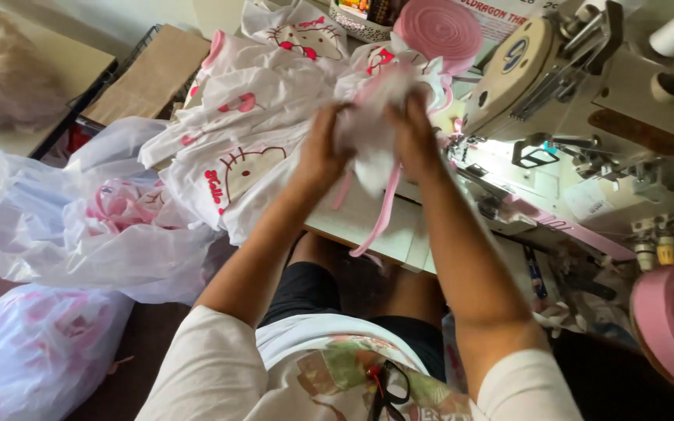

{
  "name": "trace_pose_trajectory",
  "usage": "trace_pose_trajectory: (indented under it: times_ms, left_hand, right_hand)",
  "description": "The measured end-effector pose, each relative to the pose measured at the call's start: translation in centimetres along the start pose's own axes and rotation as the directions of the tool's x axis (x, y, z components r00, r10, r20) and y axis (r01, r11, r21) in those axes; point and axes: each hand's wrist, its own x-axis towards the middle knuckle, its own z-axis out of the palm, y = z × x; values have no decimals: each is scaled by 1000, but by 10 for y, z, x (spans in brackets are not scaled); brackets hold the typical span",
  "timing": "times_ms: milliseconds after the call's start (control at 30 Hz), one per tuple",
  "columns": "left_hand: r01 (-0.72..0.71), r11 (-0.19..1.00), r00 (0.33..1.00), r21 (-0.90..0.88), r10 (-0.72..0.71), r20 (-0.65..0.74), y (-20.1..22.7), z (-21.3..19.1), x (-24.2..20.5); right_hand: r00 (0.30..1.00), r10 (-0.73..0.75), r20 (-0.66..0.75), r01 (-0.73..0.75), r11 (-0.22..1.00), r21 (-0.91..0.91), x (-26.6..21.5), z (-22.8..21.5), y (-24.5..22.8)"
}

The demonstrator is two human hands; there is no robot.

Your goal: Sorting and inspecting printed garments at a sewing workstation

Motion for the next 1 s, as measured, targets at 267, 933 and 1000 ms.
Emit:
trace_pose_trajectory:
  times_ms: [267,933,1000]
  left_hand:
    - [420,572,856,704,-507,-99,-71,-120,-56]
    - [0,549,1000,836,-5,3,-23,-74,-119]
    - [258,835,942,486,-330,67,-25,-86,-113]
  right_hand:
    - [858,336,389,231,423,-876,55,35,-64]
    - [835,-528,157,515,648,-561,19,38,123]
    - [848,-517,113,519,771,-368,-35,49,101]
